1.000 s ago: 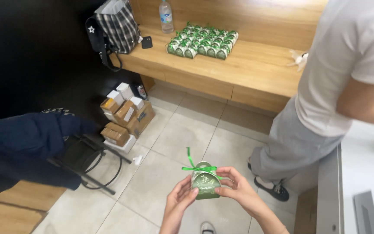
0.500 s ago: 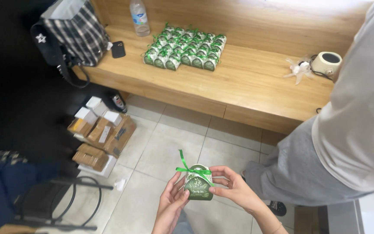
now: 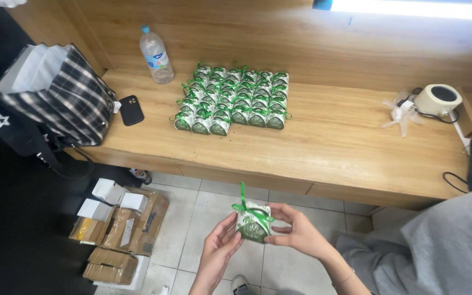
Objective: Collect small gift boxes from a shelf and arrange them into an organized grid on a wooden table.
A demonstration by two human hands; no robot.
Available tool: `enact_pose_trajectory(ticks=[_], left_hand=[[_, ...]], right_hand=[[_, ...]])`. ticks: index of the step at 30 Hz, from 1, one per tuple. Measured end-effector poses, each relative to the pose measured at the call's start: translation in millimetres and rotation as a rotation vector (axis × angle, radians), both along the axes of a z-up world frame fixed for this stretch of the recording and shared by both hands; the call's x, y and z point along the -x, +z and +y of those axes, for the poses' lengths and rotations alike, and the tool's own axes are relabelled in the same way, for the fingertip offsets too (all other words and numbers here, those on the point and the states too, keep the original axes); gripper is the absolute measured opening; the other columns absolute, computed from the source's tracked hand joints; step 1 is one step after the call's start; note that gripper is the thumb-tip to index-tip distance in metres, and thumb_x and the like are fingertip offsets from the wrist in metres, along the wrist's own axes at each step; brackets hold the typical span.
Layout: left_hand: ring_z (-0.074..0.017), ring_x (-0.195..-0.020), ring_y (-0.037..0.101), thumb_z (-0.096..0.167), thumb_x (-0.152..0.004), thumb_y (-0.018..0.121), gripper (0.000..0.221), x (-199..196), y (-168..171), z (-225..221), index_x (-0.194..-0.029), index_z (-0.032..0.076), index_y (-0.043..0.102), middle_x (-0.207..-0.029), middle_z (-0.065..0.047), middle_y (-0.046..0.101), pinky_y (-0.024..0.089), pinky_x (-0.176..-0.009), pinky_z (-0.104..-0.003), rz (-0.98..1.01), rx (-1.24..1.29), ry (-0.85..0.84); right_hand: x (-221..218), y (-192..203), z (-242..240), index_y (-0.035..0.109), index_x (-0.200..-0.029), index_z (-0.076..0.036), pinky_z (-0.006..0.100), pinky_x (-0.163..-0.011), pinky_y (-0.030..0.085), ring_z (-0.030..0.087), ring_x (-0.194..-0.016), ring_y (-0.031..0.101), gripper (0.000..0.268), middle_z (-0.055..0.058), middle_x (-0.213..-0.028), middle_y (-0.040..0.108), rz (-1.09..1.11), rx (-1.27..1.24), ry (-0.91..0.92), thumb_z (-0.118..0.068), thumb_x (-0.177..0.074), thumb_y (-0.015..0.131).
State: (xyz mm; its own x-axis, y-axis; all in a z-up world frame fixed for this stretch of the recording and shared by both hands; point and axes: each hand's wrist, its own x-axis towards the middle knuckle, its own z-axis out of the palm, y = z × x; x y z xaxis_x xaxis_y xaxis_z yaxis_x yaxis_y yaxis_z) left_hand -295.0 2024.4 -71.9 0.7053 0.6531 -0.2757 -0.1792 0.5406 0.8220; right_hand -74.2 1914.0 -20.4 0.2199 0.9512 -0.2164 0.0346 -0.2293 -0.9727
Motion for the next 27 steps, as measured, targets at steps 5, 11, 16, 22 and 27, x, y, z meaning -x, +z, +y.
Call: enact_pose_trajectory(ticks=[5,11,16,22,27], left_hand=[[-0.0201,-0.128,0.062,0.015,-0.096,0.061,0.056,-33,-5,65,-0.15,0.008,0.045,-0.15,-0.012,0.055,0.057,-0.101,-0.036,0.188,-0.005,-0.054],[-0.0223,-0.123,0.067,0.022,-0.096,0.062,0.057,-66,-41,124,-0.15,0.013,0.045,-0.142,-0.011,0.062,0.057,-0.098,-0.037,0.265,0.088,-0.116],[-0.0227,-0.122,0.066,0.025,-0.095,0.062,0.064,-123,-61,186,-0.153,0.017,0.037,-0.141,-0.012,0.062,0.056,-0.098,-0.039,0.271,0.145,-0.135],[-0.0246,-0.123,0.064,0.025,-0.096,0.062,0.066,-186,-105,258,-0.155,0.02,0.033,-0.141,-0.012,0.061,0.054,-0.097,-0.04,0.156,0.422,-0.09],[-0.0238,-0.122,0.063,0.024,-0.096,0.061,0.065,-220,-149,288,-0.155,0.023,0.034,-0.138,-0.004,0.06,0.054,-0.101,-0.044,0.095,0.615,0.125]], right_hand=[[-29,14,67,0.051,-0.142,-0.01,0.041,-0.104,0.056,0.02,-0.132,0.06,0.079,0.009,-0.139,0.063,-0.166,0.002,-0.05,-0.01,-0.071,0.087],[-88,-28,143,0.05,-0.144,-0.009,0.04,-0.09,0.061,0.027,-0.119,0.069,0.083,0.012,-0.135,0.065,-0.162,0.046,-0.134,-0.006,-0.069,0.086],[-147,-96,224,0.048,-0.142,-0.006,0.039,-0.085,0.062,0.028,-0.117,0.069,0.081,0.012,-0.141,0.059,-0.17,0.013,-0.144,-0.002,-0.07,0.085],[-178,-155,306,0.043,-0.144,-0.006,0.04,-0.077,0.065,0.032,-0.112,0.07,0.082,0.013,-0.139,0.058,-0.112,0.023,-0.136,0.004,-0.069,0.076],[-193,-184,340,0.033,-0.149,-0.007,0.037,-0.079,0.064,0.03,-0.102,0.077,0.086,0.019,-0.135,0.065,-0.221,0.06,-0.107,-0.001,-0.076,0.078]])
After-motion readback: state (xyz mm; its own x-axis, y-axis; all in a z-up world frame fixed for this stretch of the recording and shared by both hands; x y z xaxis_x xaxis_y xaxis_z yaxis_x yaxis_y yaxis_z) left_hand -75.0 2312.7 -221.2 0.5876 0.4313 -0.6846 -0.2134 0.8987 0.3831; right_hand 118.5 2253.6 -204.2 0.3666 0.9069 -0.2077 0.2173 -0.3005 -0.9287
